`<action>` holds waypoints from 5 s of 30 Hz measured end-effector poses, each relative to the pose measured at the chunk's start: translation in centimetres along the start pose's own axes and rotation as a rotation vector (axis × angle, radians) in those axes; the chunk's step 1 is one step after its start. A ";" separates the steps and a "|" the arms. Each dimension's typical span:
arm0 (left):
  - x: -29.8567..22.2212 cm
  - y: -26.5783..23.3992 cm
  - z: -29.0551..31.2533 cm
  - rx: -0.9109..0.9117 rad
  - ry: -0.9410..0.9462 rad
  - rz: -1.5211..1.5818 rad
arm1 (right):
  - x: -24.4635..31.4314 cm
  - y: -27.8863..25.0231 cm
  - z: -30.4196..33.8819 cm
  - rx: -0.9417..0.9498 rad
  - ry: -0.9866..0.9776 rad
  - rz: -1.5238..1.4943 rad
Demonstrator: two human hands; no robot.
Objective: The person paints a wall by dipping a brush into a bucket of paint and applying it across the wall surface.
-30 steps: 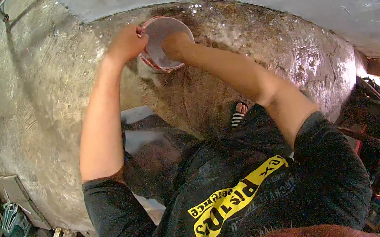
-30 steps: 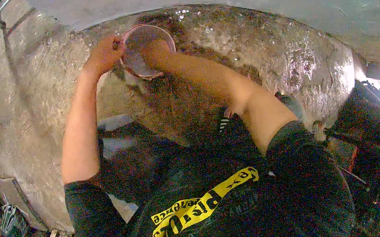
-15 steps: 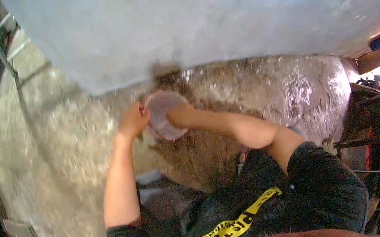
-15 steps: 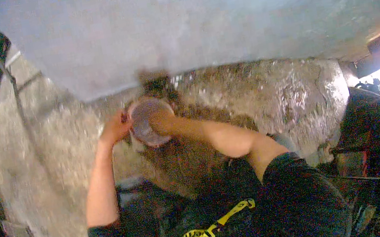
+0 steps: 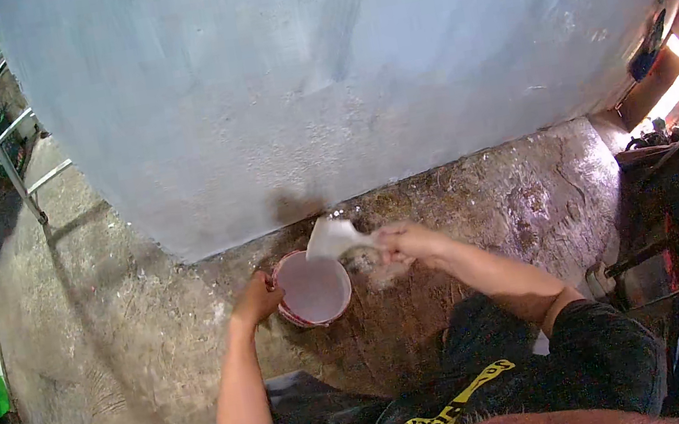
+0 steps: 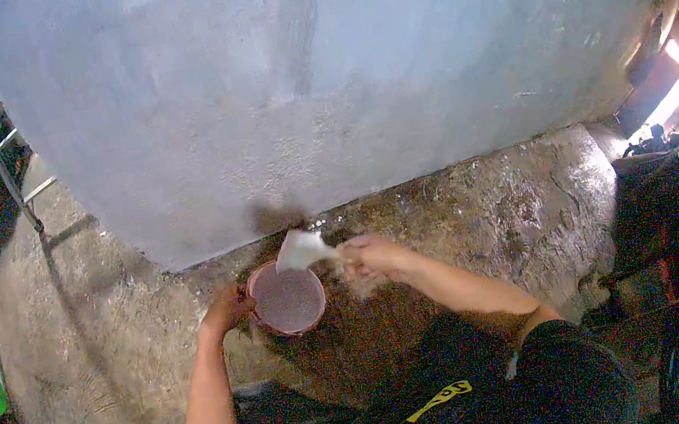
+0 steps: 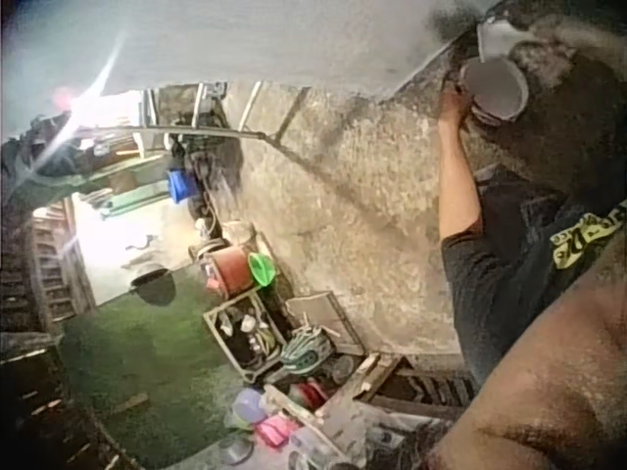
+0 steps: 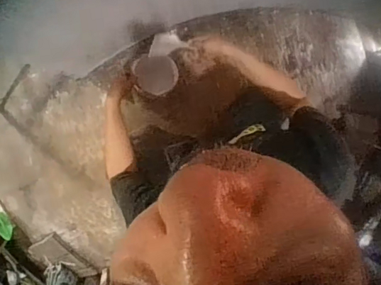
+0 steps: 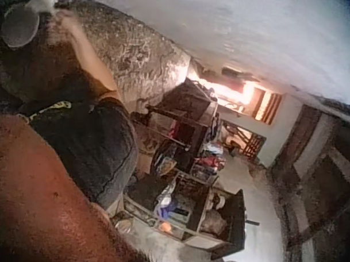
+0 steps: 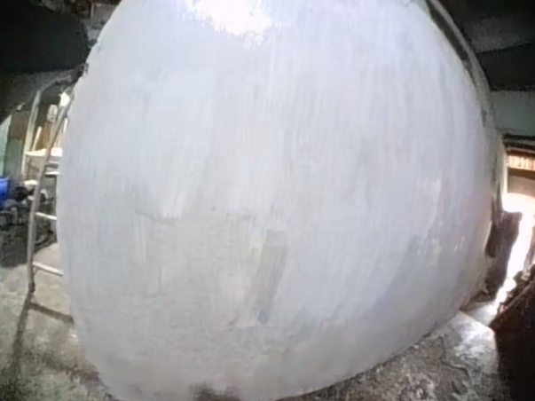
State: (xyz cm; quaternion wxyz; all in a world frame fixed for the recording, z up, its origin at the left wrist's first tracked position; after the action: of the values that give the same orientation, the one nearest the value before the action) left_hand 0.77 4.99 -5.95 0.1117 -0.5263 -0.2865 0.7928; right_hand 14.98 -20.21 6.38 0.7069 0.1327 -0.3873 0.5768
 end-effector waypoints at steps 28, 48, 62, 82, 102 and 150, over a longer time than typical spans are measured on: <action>-3.0 -0.2 0.0 0.046 0.032 0.225 | 23.9 -11.1 8.4 -0.645 -0.703 -0.189; -4.6 -0.7 0.7 0.119 -0.012 0.099 | 30.5 -13.0 14.7 -0.614 -1.014 -0.251; -4.6 0.0 0.7 0.101 0.027 0.142 | 13.5 -8.1 2.3 -0.388 -0.265 -0.489; -5.8 -0.3 0.9 0.107 0.060 0.128 | 17.2 -0.3 1.2 -0.219 -0.219 -0.464; -3.9 0.4 0.6 0.015 0.046 0.154 | 22.9 1.1 0.2 -0.261 -0.446 -0.247; -8.5 -1.9 3.7 0.027 0.117 0.141 | 37.8 3.3 8.8 -0.319 -1.065 -0.061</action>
State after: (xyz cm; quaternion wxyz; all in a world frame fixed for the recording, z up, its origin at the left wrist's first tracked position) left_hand 0.80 1.22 2.68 0.0793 -0.5889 -0.2308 0.7704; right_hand 9.77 2.16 37.81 0.4412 0.3084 -0.7696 0.3434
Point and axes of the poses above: each hand's wrist, its own z-axis away from the middle knuckle, its own y-axis out of the palm, x = y × z, the point moved 9 cm from there along -z, towards the middle knuckle, and after that the axes turned 8 degrees about z, right-handed, at the moved point
